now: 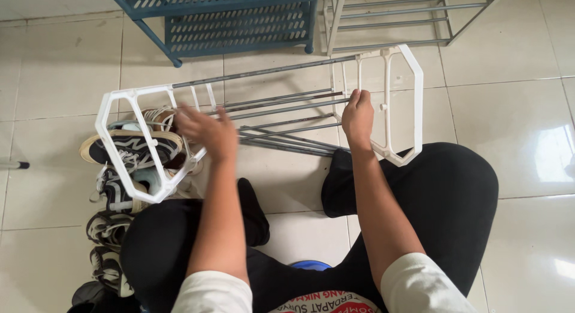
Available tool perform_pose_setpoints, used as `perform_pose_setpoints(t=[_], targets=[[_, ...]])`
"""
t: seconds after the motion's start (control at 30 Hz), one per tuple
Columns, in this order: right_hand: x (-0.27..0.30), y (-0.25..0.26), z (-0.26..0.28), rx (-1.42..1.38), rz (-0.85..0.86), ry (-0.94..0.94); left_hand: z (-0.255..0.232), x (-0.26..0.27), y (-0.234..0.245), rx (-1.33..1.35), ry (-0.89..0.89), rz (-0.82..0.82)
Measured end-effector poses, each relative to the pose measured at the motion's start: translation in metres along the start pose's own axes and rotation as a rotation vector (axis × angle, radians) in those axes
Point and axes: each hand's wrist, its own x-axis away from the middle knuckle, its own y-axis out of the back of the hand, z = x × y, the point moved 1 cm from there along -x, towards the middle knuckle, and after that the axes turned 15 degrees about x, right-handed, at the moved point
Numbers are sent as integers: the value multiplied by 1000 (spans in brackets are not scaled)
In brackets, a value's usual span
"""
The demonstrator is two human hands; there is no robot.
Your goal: The person assembles a white plastic and metal shoe rack by inserting metal rods into plastic side frames. They repeatedly pick up rods, align them with the frame slots, and push them into place while sitting on the floor.
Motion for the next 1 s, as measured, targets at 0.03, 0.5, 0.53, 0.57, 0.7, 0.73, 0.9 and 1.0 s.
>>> perform_pose_setpoints(t=[0.03,0.5,0.53,0.57,0.7,0.73,0.9,1.0], targets=[[-2,-4,-4,-11,6,-9,-14,13,-6,-88,-135,61],[16,-3,4,818,0,244,-99,91,-83,-17,-607,516],[12,0,9,817,148,154,-101,89,-88,-29,-605,505],[13,4,12,722,150,116,-103,87,-93,-40,-603,494],[17,13,20,634,99,107,-117,88,-114,156,-778,521],[21,14,20,690,81,145,-121,92,-119,188,-847,521],[21,22,23,532,149,117,-144,106,-139,87,-889,568],[21,28,22,510,185,94,-149,109,-149,-63,-776,715]])
